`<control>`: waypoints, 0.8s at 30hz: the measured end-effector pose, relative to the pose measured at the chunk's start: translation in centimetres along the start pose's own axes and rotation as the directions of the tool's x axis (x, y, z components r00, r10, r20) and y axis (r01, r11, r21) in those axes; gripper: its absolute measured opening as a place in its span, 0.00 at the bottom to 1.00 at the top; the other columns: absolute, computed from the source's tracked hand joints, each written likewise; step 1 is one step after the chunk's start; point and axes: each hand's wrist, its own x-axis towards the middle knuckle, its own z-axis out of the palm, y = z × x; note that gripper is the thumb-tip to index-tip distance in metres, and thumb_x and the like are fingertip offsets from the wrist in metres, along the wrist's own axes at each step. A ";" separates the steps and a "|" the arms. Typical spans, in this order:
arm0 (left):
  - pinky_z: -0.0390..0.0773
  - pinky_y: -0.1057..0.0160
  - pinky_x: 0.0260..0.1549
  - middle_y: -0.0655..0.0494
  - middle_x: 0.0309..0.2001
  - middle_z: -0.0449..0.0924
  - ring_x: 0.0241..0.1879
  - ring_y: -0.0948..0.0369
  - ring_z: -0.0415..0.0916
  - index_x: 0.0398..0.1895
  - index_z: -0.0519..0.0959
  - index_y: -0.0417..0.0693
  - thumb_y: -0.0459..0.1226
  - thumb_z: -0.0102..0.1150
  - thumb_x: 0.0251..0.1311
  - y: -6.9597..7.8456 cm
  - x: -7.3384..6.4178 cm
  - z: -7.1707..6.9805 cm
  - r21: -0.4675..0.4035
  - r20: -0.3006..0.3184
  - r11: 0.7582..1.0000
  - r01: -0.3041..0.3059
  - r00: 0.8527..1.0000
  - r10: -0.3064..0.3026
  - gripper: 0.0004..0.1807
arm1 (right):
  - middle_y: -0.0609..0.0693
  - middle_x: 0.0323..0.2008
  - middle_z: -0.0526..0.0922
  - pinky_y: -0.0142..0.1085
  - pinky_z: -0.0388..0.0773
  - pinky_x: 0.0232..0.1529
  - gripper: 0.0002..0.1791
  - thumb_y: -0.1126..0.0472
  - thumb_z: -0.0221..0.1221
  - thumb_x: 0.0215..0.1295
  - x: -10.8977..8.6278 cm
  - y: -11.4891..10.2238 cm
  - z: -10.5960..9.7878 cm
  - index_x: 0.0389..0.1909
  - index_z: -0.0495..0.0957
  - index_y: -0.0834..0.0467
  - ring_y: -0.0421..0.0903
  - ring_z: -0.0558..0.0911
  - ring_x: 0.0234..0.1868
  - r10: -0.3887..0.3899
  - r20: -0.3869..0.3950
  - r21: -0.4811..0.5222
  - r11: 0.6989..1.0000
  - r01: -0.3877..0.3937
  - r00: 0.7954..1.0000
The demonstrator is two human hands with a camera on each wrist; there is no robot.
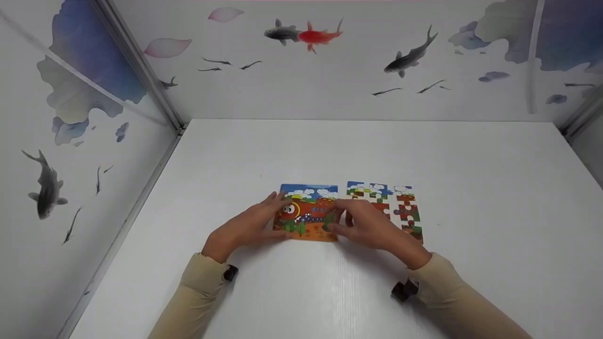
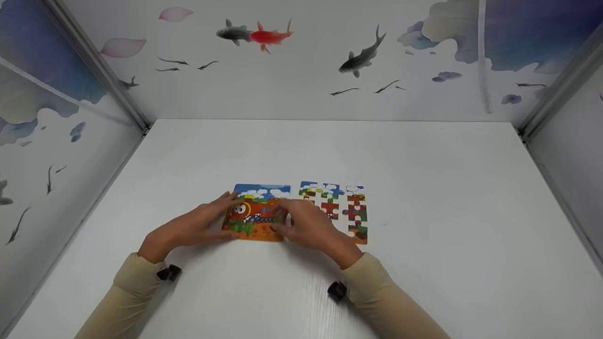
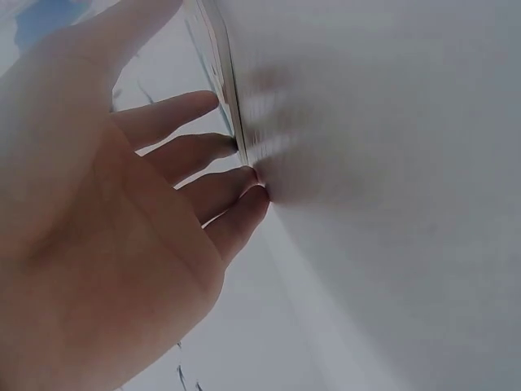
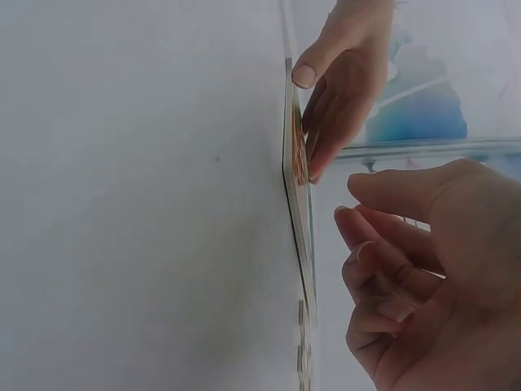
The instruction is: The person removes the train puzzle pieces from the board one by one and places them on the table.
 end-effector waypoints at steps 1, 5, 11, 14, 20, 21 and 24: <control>0.59 0.40 0.84 0.46 0.89 0.47 0.90 0.48 0.42 0.86 0.62 0.55 0.54 0.72 0.69 0.0 0.0 0.0 0.001 0.001 1.000 -0.001 1.000 0.001 0.47 | 0.42 0.40 0.88 0.32 0.80 0.36 0.16 0.56 0.71 0.73 0.2 -0.1 0.2 0.58 0.87 0.53 0.41 0.81 0.35 -0.001 0.008 0.001 1.000 0.001 1.000; 0.59 0.39 0.83 0.44 0.89 0.48 0.89 0.46 0.44 0.85 0.64 0.53 0.53 0.72 0.70 0.1 -0.1 -0.1 0.012 -0.009 1.000 -0.018 1.000 0.018 0.46 | 0.41 0.37 0.87 0.33 0.80 0.38 0.18 0.57 0.71 0.73 0.9 -0.7 1.1 0.60 0.86 0.54 0.40 0.81 0.35 -0.009 0.035 0.008 1.000 0.009 0.999; 0.62 0.39 0.82 0.44 0.88 0.49 0.89 0.45 0.44 0.84 0.67 0.53 0.53 0.71 0.71 0.2 -0.3 -0.1 0.030 -0.012 0.999 -0.011 1.000 0.011 0.42 | 0.43 0.36 0.87 0.34 0.80 0.37 0.19 0.58 0.71 0.72 1.7 -1.5 2.4 0.61 0.85 0.55 0.38 0.81 0.34 -0.026 0.041 -0.012 1.000 0.026 0.999; 0.63 0.39 0.82 0.44 0.88 0.50 0.89 0.45 0.45 0.83 0.68 0.53 0.53 0.71 0.71 0.2 -0.3 0.0 0.037 -0.016 0.999 -0.005 1.000 0.006 0.42 | 0.43 0.36 0.86 0.35 0.79 0.37 0.19 0.59 0.71 0.71 1.9 -1.7 2.8 0.61 0.85 0.55 0.39 0.80 0.34 -0.018 0.038 -0.034 0.999 0.020 0.999; 0.63 0.41 0.82 0.45 0.88 0.51 0.89 0.47 0.47 0.83 0.69 0.54 0.53 0.72 0.70 0.5 -0.2 0.1 0.050 -0.017 0.998 0.026 1.000 -0.025 0.42 | 0.43 0.34 0.83 0.35 0.76 0.35 0.21 0.59 0.71 0.71 2.2 -1.6 2.9 0.64 0.85 0.55 0.39 0.77 0.33 0.005 0.060 -0.088 0.996 0.000 0.998; 0.63 0.40 0.82 0.44 0.88 0.51 0.89 0.46 0.47 0.82 0.70 0.54 0.53 0.72 0.70 0.6 -0.2 0.1 0.050 -0.018 0.998 0.024 1.000 -0.023 0.41 | 0.43 0.32 0.83 0.35 0.76 0.34 0.21 0.59 0.71 0.71 2.3 -1.6 2.9 0.64 0.85 0.55 0.39 0.77 0.32 0.000 0.061 -0.092 0.996 0.005 0.998; 0.64 0.39 0.81 0.41 0.87 0.52 0.88 0.44 0.48 0.80 0.72 0.53 0.52 0.72 0.70 0.8 -0.1 0.1 0.056 -0.020 0.998 0.014 1.000 -0.012 0.39 | 0.44 0.30 0.83 0.34 0.75 0.32 0.20 0.62 0.71 0.71 2.4 -1.5 2.9 0.62 0.86 0.56 0.39 0.77 0.30 -0.014 0.063 -0.094 0.995 0.019 0.998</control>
